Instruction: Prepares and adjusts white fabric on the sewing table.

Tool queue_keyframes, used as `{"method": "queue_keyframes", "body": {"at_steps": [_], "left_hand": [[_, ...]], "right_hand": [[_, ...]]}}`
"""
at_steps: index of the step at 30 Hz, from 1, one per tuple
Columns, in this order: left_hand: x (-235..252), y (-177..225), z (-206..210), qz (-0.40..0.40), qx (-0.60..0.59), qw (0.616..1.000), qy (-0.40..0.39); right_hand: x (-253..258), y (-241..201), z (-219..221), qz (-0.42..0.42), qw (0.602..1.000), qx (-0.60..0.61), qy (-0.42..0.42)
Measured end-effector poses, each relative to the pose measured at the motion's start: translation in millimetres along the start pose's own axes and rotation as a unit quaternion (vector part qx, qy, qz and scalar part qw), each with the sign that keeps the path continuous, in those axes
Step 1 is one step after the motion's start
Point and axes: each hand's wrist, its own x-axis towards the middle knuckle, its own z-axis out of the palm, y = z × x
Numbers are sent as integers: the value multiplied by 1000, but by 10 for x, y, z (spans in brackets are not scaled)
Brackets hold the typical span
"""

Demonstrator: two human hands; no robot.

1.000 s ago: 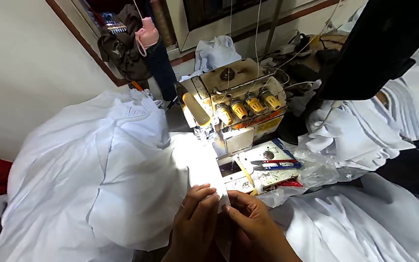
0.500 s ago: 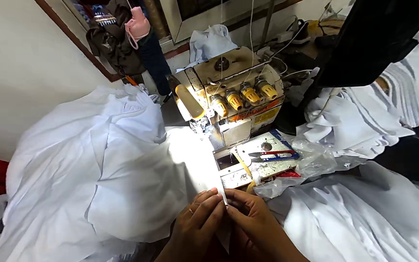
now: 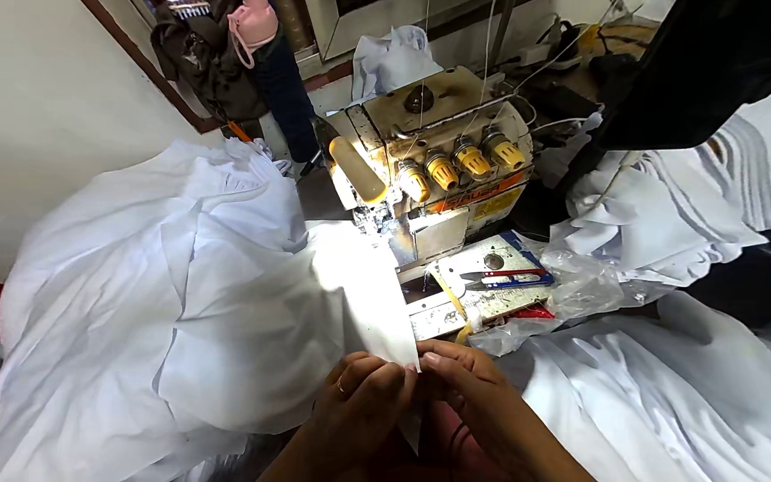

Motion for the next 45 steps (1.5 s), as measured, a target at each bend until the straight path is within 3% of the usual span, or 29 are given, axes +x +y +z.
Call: {"method": "queue_keyframes", "body": {"at_steps": [5, 9, 13, 20, 29, 31, 33, 38, 41, 43, 45], "left_hand": [[-56, -52, -26, 18, -35, 999, -26], [119, -138, 9, -124, -62, 990, 25], [265, -304, 102, -242, 63, 968, -20], [350, -374, 116, -236, 115, 964, -29], [751, -875, 208, -301, 125, 941, -89], [825, -991, 237, -300, 122, 942, -91], [916, -1106, 244, -322, 111, 933, -113], [1123, -1374, 282, -403, 100, 896, -155], [1086, -1436, 310, -454, 58, 884, -93], [978, -1363, 323, -504, -1, 864, 1], [834, -1181, 295, -568, -89, 813, 95]], "right_hand": [[51, 132, 47, -60, 994, -65, 71], [26, 203, 107, -113, 969, -191, 112], [-29, 192, 233, -226, 929, -273, 104], [24, 221, 150, -233, 927, -281, 84], [688, 82, 84, -293, 913, -268, 96], [837, 37, 46, -325, 879, -329, 116], [928, -54, 21, -344, 816, -445, 136], [854, -334, 208, -286, 677, -660, 158], [835, -265, 266, -293, 651, -678, 176], [816, -193, 268, -304, 664, -658, 185], [813, -112, 250, -313, 700, -616, 184]]}}
